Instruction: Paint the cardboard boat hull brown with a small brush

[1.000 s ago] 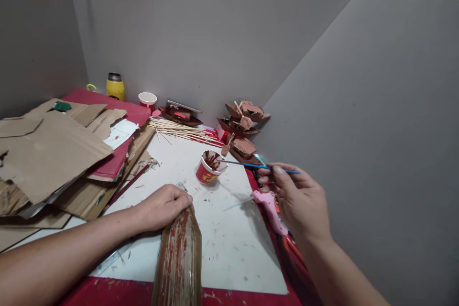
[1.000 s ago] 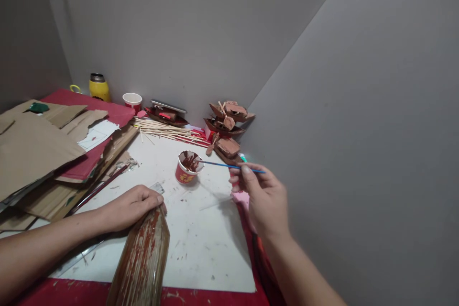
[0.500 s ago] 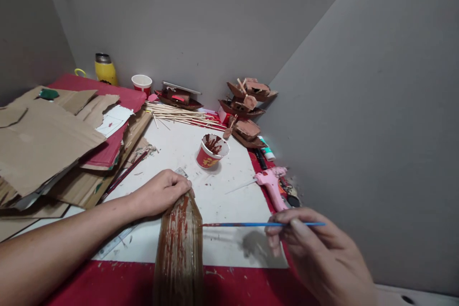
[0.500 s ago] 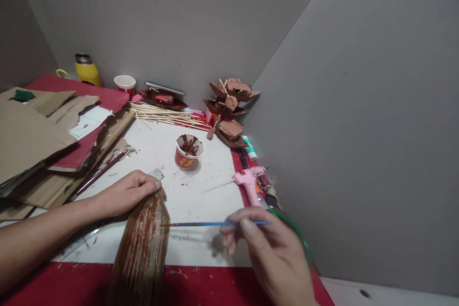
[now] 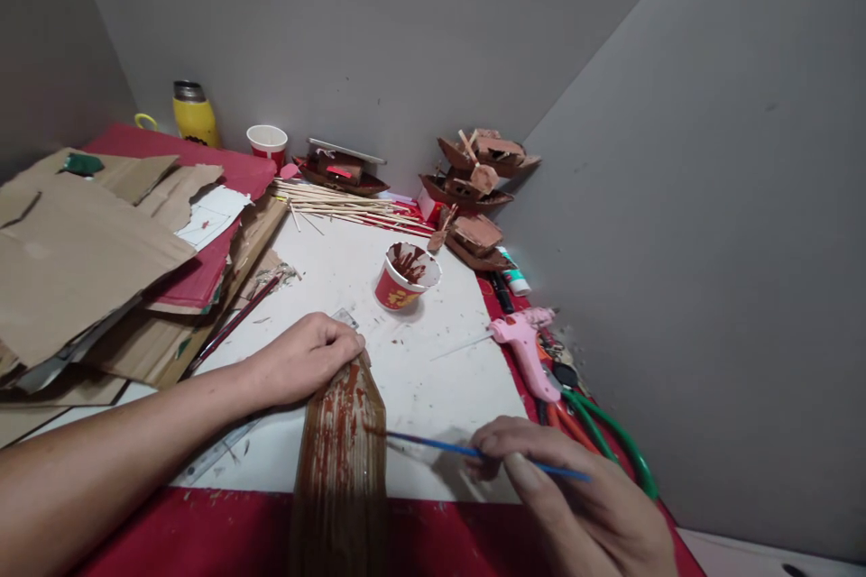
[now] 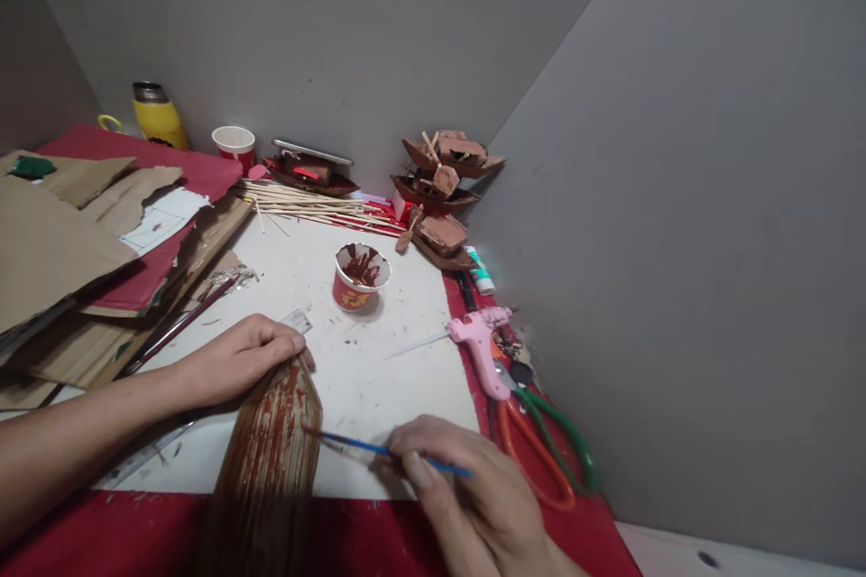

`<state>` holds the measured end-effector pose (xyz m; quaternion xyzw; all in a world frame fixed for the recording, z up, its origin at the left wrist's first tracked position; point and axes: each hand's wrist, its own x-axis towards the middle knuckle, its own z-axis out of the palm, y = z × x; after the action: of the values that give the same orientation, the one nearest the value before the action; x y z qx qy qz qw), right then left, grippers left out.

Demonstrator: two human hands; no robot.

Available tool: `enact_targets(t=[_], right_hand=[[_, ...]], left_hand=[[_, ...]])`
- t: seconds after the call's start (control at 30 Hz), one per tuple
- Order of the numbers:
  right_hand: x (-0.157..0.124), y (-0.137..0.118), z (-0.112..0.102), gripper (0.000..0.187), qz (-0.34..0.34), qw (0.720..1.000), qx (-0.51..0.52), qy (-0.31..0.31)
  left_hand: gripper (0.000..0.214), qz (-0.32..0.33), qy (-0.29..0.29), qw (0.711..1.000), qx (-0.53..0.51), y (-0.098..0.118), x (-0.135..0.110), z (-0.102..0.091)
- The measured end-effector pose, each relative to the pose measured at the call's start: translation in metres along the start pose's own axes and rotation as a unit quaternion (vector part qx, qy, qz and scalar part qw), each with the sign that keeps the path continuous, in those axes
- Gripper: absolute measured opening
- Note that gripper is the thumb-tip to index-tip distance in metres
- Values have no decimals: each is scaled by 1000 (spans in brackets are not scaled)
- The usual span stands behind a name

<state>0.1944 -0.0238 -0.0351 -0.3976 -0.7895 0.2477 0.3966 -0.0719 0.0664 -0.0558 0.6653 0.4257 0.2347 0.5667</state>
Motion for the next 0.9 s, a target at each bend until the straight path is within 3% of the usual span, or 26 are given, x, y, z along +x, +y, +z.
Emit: enact_targets(t=[0.1, 0.3, 0.43, 0.6, 0.77, 0.9], right_hand=[[-1, -4, -5, 16, 4, 999, -9, -43], [2, -2, 0, 33, -30, 999, 0, 15], [9, -1, 5, 43, -60, 998, -9, -26], [12, -9, 3, 28, -73, 994, 22, -74], [8, -3, 3, 22, -89, 996, -16, 6], [10, -1, 3, 21, -96, 994, -47, -20]], left_hand=[[40, -1, 4, 1000, 6, -1, 1, 0], [41, 0, -1, 1000, 5, 1, 1, 1], [41, 1, 3, 1000, 0, 0, 1, 1], [35, -1, 13, 1000, 7, -1, 1, 1], [35, 0, 12, 1000, 9, 0, 1, 1], [35, -1, 10, 1000, 4, -2, 2, 1]])
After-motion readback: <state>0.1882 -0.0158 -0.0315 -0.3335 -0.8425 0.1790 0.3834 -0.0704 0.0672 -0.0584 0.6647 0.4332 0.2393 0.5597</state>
